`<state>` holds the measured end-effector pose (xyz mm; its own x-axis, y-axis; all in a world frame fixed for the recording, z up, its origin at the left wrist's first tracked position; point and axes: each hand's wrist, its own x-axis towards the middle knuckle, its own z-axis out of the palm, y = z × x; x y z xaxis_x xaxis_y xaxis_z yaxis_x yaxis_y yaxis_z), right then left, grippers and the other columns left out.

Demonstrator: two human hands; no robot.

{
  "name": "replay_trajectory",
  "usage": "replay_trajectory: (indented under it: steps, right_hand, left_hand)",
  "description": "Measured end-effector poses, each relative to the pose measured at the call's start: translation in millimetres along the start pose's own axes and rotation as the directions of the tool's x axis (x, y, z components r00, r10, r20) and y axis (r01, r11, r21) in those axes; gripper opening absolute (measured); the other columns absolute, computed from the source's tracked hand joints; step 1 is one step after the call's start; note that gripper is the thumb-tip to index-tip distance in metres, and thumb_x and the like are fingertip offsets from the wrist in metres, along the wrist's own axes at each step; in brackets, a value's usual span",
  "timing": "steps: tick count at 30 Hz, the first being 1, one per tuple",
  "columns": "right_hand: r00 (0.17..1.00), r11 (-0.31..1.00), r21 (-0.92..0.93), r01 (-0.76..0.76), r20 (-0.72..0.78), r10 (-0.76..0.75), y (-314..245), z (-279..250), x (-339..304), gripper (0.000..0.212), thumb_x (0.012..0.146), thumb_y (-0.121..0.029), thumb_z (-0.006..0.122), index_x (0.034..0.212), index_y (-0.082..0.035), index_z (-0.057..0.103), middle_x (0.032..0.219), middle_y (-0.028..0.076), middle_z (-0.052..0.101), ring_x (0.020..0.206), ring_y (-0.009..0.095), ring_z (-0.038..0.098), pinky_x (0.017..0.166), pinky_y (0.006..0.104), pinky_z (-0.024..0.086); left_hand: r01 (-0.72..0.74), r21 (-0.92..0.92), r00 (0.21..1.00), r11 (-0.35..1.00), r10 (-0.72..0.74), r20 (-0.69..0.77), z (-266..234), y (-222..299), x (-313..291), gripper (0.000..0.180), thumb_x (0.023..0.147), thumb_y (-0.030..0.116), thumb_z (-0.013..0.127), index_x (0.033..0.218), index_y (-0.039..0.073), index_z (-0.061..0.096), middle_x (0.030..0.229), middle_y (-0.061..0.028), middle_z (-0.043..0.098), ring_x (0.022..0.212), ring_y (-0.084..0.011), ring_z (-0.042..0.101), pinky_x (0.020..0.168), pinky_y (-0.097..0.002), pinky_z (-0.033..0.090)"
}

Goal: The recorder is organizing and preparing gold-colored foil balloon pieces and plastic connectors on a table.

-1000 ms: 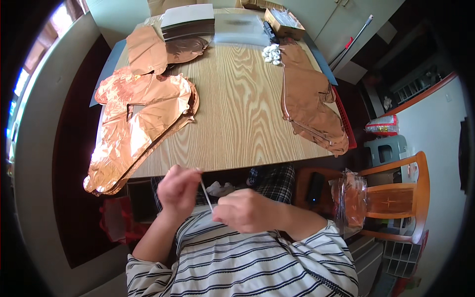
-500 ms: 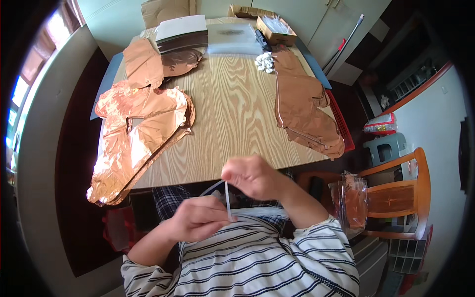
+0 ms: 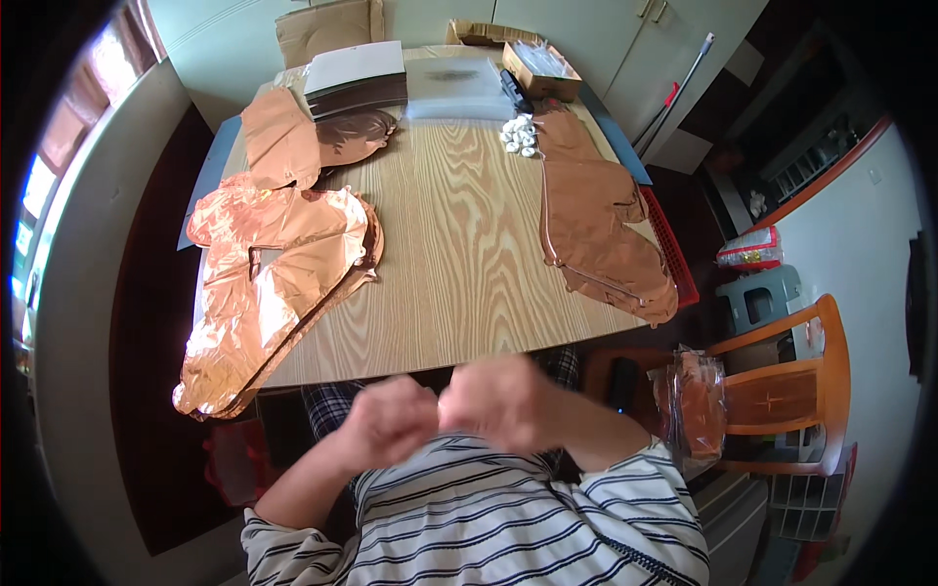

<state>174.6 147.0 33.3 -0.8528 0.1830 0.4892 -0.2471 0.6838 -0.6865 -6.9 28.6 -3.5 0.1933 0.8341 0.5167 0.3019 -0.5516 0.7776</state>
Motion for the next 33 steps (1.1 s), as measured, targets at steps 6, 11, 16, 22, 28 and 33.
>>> replay_trajectory:
  steps: [6,11,16,22,28,33]
  right_hand:
    - [0.993,0.983,0.175,0.062,0.084,-0.077,-2,26,-9,0.01,0.09,-0.013,0.061,0.083,-0.005,0.061,0.074,0.011,0.057,0.065,0.029,0.06,0.059,0.0379,0.05]
    - [0.999,0.999,0.023,-0.024,-0.036,0.025,9,-2,4,0.012,0.092,-0.012,0.06,0.084,-0.004,0.06,0.075,0.01,0.057,0.066,0.028,0.06,0.06,0.0356,0.051]
    - [0.998,0.934,0.352,-0.067,0.012,0.067,-6,5,1,0.012,0.093,-0.013,0.06,0.085,-0.003,0.06,0.073,0.01,0.055,0.065,0.028,0.059,0.059,0.0351,0.049]
    - [0.996,0.981,0.192,0.01,0.081,-0.026,5,23,-8,0.007,0.089,-0.012,0.063,0.087,-0.006,0.06,0.076,0.01,0.055,0.07,0.028,0.061,0.064,0.0373,0.05]
    - [0.993,0.994,0.021,-0.107,-0.054,0.108,15,-4,1,0.009,0.087,-0.011,0.065,0.09,-0.005,0.06,0.078,0.009,0.056,0.069,0.029,0.06,0.061,0.038,0.048]
    - [0.995,0.963,0.261,0.072,-0.085,-0.052,0,1,1,0.007,0.089,-0.011,0.065,0.087,-0.005,0.061,0.077,0.011,0.059,0.067,0.03,0.06,0.062,0.0372,0.048]
  left_hand:
    - [0.112,0.195,0.973,0.974,-0.067,-0.223,-16,4,12,0.022,0.073,-0.008,0.067,0.092,0.003,0.072,0.077,-0.011,0.066,0.065,-0.0223,0.062,0.061,-0.0318,0.05]
    - [-0.061,-0.355,0.992,0.933,0.017,-0.124,-3,10,7,0.021,0.076,-0.008,0.067,0.094,0.001,0.072,0.077,-0.01,0.066,0.065,-0.0201,0.062,0.062,-0.0307,0.05]
    - [0.065,-0.019,0.996,0.998,-0.066,-0.063,-11,1,8,0.014,0.081,-0.005,0.065,0.092,0.0,0.072,0.083,-0.0095,0.067,0.069,-0.0183,0.062,0.062,-0.0286,0.05]
    - [0.155,-0.099,0.961,0.983,-0.173,-0.216,-16,-1,4,0.016,0.08,-0.007,0.066,0.093,0.001,0.072,0.085,-0.0106,0.067,0.073,-0.021,0.062,0.066,-0.0312,0.051]
    - [0.116,-0.35,0.988,0.929,-0.145,-0.058,-6,15,11,0.017,0.081,-0.006,0.066,0.095,0.001,0.073,0.082,-0.0095,0.066,0.071,-0.0196,0.062,0.066,-0.0288,0.05]
    - [0.134,0.035,0.991,0.99,-0.134,-0.011,-8,2,4,0.016,0.078,-0.006,0.069,0.092,0.001,0.072,0.083,-0.0101,0.067,0.075,-0.0204,0.064,0.067,-0.0298,0.051]
